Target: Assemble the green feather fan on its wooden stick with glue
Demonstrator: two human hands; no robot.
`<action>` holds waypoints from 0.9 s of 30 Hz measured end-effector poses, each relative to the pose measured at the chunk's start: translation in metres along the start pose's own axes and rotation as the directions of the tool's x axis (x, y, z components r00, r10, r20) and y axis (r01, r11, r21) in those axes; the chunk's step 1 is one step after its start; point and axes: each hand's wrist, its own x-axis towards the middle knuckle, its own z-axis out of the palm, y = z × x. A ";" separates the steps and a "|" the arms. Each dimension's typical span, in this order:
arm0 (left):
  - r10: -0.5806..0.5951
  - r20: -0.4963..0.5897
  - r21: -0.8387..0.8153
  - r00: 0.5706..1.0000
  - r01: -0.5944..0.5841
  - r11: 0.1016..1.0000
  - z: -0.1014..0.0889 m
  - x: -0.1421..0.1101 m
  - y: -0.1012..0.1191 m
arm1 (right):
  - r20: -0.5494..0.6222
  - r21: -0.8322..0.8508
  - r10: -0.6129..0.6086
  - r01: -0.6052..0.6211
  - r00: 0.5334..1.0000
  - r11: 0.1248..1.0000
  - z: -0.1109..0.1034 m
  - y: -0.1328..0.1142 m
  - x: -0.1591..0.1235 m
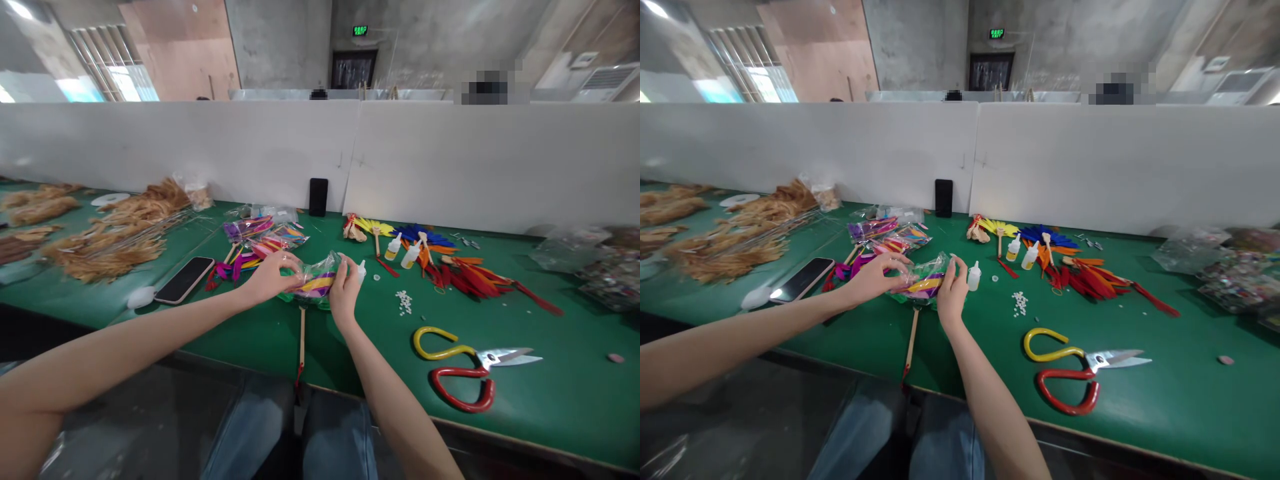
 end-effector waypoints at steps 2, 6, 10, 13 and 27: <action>0.039 -0.005 0.032 0.999 -0.039 0.999 0.002 0.001 -0.002 | -0.007 0.015 -0.002 0.002 1.000 1.000 0.001 0.001 0.001; 0.081 -0.047 0.034 0.996 -0.079 0.996 -0.003 0.005 -0.010 | -0.016 0.056 0.042 -0.041 0.999 0.998 0.001 0.003 0.003; -0.021 -0.032 0.021 0.999 0.021 1.000 -0.018 0.007 -0.016 | 0.041 0.099 0.138 -0.141 0.990 0.985 0.000 0.004 0.003; -0.092 -0.054 0.050 0.994 0.094 0.994 -0.033 0.006 -0.014 | 0.110 0.146 0.196 -0.210 0.975 0.967 -0.001 0.005 0.003; -0.318 -0.468 0.209 0.825 0.453 0.867 -0.091 0.066 -0.080 | 0.197 0.246 0.244 -0.289 0.949 0.925 0.009 0.007 0.003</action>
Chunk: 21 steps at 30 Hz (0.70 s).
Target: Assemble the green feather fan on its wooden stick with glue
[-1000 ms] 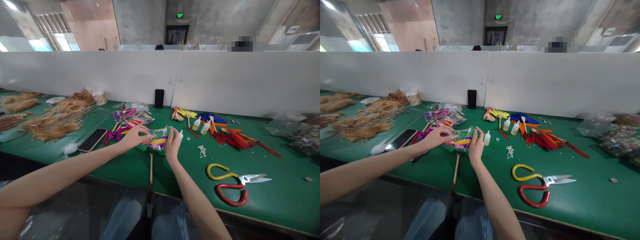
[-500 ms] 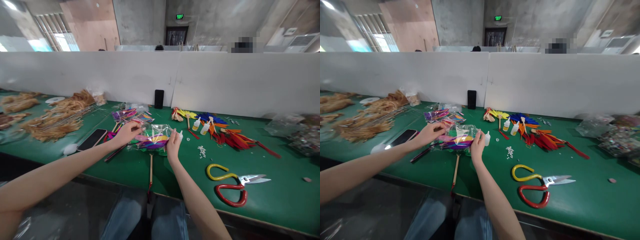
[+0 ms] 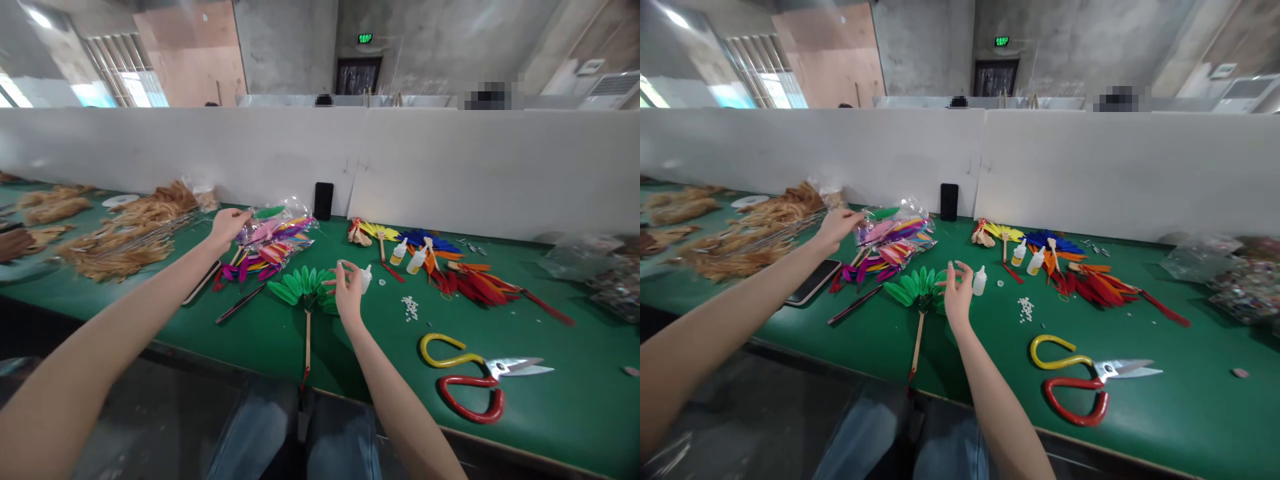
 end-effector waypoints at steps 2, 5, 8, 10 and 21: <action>-0.041 0.005 0.088 0.999 0.040 0.995 0.012 0.011 -0.010 | 0.005 -0.028 -0.027 0.027 1.000 0.999 0.000 -0.001 -0.001; -0.027 -0.003 0.223 1.000 0.027 0.974 0.031 0.017 -0.020 | 0.034 -0.042 -0.027 0.029 0.999 0.999 0.000 -0.001 -0.003; 0.026 0.002 0.326 1.000 -0.025 0.945 0.039 0.022 -0.025 | 0.043 -0.031 -0.021 0.023 0.999 0.999 0.000 -0.002 -0.005; 0.061 0.017 0.376 0.998 -0.063 0.925 0.035 0.027 -0.027 | 0.039 -0.017 -0.021 0.021 0.999 1.000 0.001 -0.002 -0.005; 0.204 -0.099 0.456 0.974 -0.137 0.879 -0.041 0.032 -0.035 | 0.170 -0.009 -0.026 0.028 0.985 1.000 0.000 -0.006 -0.007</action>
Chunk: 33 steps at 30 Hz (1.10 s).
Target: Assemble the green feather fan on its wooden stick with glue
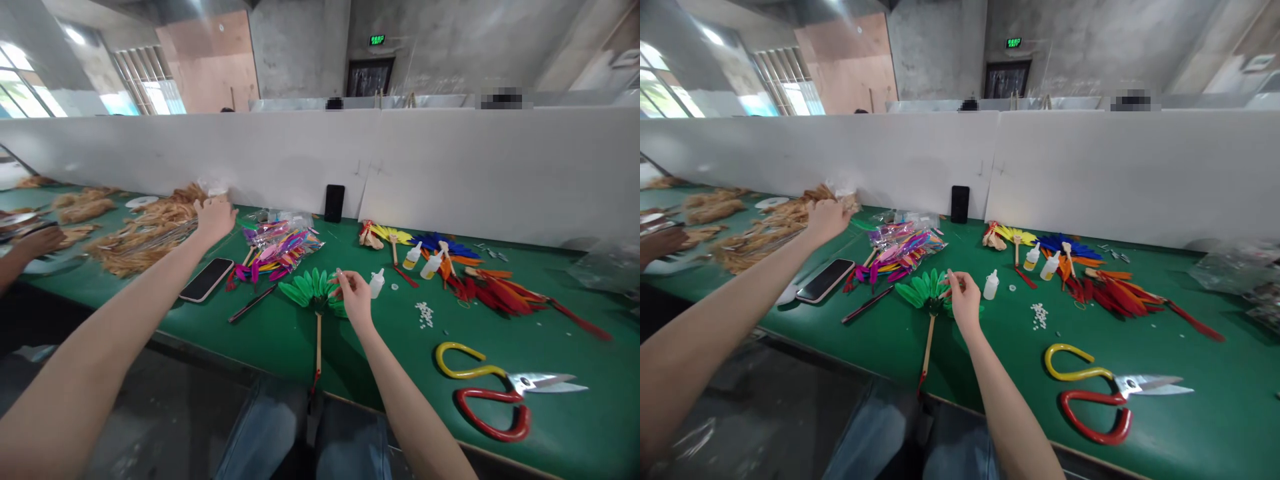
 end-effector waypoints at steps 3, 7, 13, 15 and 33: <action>-0.017 -0.008 -0.239 1.000 0.014 0.971 -0.010 -0.021 0.010 | 0.039 -0.002 0.000 0.000 0.999 1.000 0.001 0.001 0.000; -0.037 0.106 -0.568 0.994 0.091 0.818 -0.003 -0.076 0.034 | 0.104 0.003 0.002 -0.002 0.995 1.000 0.003 0.000 -0.002; -0.054 0.176 -0.784 0.983 0.173 0.596 0.031 -0.139 0.069 | 0.180 -0.001 -0.010 0.011 0.984 1.000 0.007 -0.003 -0.006; -0.064 0.144 -0.824 0.988 0.155 0.545 0.042 -0.143 0.083 | 0.217 0.003 -0.010 0.010 0.976 1.000 0.007 -0.004 -0.006; -0.032 0.041 -0.933 0.999 0.050 0.356 0.091 -0.136 0.152 | 0.163 0.003 0.024 -0.025 0.986 1.000 -0.001 0.000 0.004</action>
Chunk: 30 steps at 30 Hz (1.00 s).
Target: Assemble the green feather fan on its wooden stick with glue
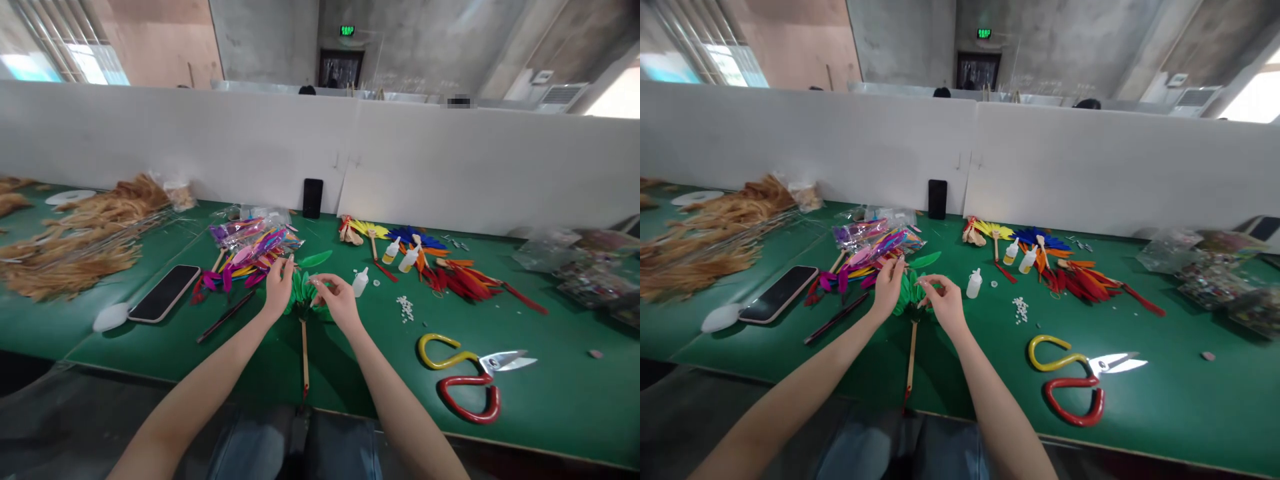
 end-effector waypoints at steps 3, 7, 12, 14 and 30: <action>-0.024 0.000 -0.020 1.000 0.024 1.000 -0.001 -0.005 -0.001 | -0.042 -0.022 0.000 -0.001 0.999 1.000 0.000 0.000 0.001; 0.015 0.061 -0.036 0.998 -0.013 0.999 -0.005 -0.010 0.006 | -0.095 -0.091 0.013 -0.022 0.995 0.996 -0.002 -0.002 0.000; -0.040 0.062 0.004 0.997 0.040 0.999 -0.011 -0.010 0.012 | -0.057 -0.163 0.005 -0.014 0.998 0.986 -0.004 -0.002 0.001; -0.047 0.078 0.024 0.996 0.046 0.999 -0.012 -0.010 0.014 | -0.051 -0.176 0.012 -0.021 0.999 0.984 -0.004 -0.001 0.001; 0.032 0.559 0.070 0.829 -0.086 0.994 -0.028 0.003 0.014 | 0.019 -0.216 0.052 -0.047 0.998 0.975 -0.007 0.005 0.003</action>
